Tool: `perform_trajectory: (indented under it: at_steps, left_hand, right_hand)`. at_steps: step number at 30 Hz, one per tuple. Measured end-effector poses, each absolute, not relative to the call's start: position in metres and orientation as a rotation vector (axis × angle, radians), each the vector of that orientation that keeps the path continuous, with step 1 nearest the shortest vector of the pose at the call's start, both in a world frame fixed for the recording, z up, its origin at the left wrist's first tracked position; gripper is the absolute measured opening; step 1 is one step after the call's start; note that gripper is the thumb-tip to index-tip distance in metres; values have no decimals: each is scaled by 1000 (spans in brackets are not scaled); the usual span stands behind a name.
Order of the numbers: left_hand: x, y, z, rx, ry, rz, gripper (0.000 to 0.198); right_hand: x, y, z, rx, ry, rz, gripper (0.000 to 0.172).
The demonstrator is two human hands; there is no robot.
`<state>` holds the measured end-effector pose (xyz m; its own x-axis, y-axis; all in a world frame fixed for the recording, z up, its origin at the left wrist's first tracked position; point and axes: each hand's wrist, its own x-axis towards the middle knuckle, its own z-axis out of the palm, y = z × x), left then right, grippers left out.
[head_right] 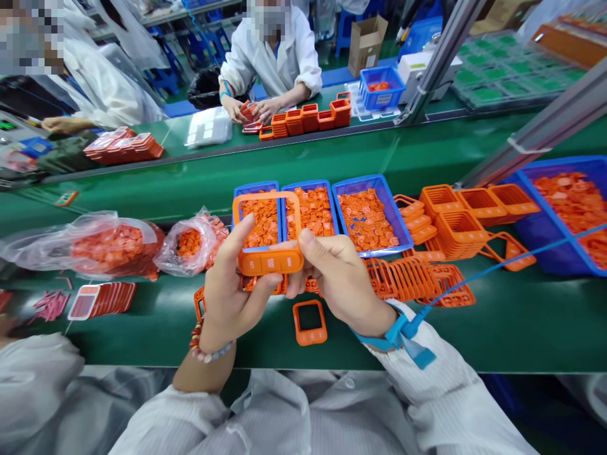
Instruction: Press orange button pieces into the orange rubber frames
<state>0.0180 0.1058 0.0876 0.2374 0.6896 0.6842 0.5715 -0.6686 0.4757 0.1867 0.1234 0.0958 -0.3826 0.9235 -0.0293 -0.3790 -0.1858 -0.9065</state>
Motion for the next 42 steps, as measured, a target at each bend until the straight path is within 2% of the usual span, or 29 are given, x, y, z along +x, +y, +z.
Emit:
perform_trajectory:
  at_steps: [3, 8, 11, 13, 15, 18, 19, 22, 23, 30, 35, 36, 39, 40, 42]
  left_hand:
    - [18, 106, 89, 2350, 1182, 1457, 61]
    - [20, 106, 97, 2335, 1115, 1444, 31]
    - [21, 104, 98, 2330, 1124, 1437, 23]
    - [22, 103, 96, 2281, 1133, 1438, 27]
    - [23, 101, 92, 2159, 1133, 1471, 40]
    - [26, 100, 87, 1930, 1195, 1507, 54]
    - [27, 101, 87, 1887, 1225, 1493, 49]
    - [29, 104, 89, 1903, 1294, 1443, 15]
    - [29, 105, 89, 1928, 1323, 1440, 10]
    - [30, 108, 83, 1790, 1374, 1393, 20]
    - [20, 114, 86, 1491, 1195, 1270, 29]
    - [18, 116, 87, 1434, 1179, 1235, 30]
    - [17, 120, 88, 1379, 1191, 1173, 32]
    - [18, 120, 88, 1416, 1188, 1148, 32]
    - [20, 120, 88, 1574, 1166, 1079, 36]
  right_hand:
    - [186, 124, 97, -761, -1064, 1736, 53]
    - [186, 124, 95, -745, -1039, 1710, 49]
    - [187, 122, 92, -726, -1086, 1658, 37]
    - [187, 120, 92, -728, -1133, 1587, 23]
    - [187, 118, 92, -746, -1162, 1501, 12]
    - [187, 116, 92, -769, -1228, 1383, 7]
    - [186, 116, 91, -782, -1255, 1338, 6]
    - [184, 118, 86, -868, -1289, 1188, 6]
    - [183, 119, 84, -900, -1283, 1145, 7]
    - [177, 121, 78, -1027, -1320, 1016, 14]
    - [179, 120, 81, -1100, -1504, 870, 18]
    - [180, 121, 82, -1113, -1544, 780, 21]
    - [189, 125, 87, -1110, -1731, 416, 60]
    - [193, 126, 88, -1086, -1830, 315, 67]
    - [201, 127, 91, -1010, -2039, 204, 69]
